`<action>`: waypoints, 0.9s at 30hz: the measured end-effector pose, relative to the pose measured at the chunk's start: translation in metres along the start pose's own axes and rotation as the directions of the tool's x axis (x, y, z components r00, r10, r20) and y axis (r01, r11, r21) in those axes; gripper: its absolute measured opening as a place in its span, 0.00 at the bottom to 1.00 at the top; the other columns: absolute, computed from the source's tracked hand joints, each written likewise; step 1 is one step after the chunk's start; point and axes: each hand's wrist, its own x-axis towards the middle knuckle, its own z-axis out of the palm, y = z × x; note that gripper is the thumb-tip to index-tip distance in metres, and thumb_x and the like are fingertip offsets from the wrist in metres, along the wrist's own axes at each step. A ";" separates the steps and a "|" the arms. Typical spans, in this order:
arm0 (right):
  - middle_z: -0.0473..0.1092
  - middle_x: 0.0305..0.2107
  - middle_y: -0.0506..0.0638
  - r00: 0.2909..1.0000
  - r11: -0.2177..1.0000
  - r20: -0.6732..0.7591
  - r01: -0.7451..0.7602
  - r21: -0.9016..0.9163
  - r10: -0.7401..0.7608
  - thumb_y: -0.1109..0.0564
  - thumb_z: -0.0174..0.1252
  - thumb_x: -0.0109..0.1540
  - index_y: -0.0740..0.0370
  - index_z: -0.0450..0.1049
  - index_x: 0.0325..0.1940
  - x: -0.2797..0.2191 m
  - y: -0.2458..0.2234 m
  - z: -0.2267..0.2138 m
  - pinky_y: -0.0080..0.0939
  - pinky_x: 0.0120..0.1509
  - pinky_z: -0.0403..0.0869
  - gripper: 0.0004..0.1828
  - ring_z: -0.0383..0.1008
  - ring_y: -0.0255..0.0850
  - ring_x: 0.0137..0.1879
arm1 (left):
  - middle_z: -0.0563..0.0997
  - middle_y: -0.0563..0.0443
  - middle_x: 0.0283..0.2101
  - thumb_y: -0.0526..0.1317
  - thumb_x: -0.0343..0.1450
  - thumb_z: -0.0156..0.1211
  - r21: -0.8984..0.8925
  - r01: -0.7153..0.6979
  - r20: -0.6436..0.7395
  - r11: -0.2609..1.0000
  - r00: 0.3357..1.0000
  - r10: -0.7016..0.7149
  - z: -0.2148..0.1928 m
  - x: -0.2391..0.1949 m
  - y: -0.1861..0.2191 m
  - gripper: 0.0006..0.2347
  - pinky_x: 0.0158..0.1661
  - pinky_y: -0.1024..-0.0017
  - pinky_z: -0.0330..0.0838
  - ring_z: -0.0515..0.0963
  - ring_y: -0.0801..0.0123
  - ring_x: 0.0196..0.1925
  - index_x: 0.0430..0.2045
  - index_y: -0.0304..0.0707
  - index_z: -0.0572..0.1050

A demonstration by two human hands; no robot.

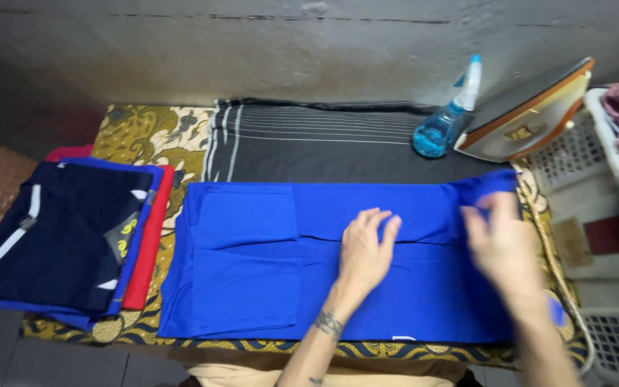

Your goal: The person is ironing and folding several t-shirts and a striped shirt on a mat on the floor.

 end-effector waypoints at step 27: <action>0.65 0.45 0.50 0.866 0.917 0.307 0.395 0.061 -0.394 0.31 0.62 0.61 0.53 0.65 0.67 -0.180 -0.110 0.100 0.49 0.45 0.71 0.38 0.68 0.49 0.47 | 0.82 0.38 0.39 0.45 0.78 0.51 0.291 0.134 -0.062 0.947 0.991 -0.121 -0.033 0.063 -0.073 0.11 0.40 0.40 0.73 0.81 0.32 0.40 0.43 0.36 0.75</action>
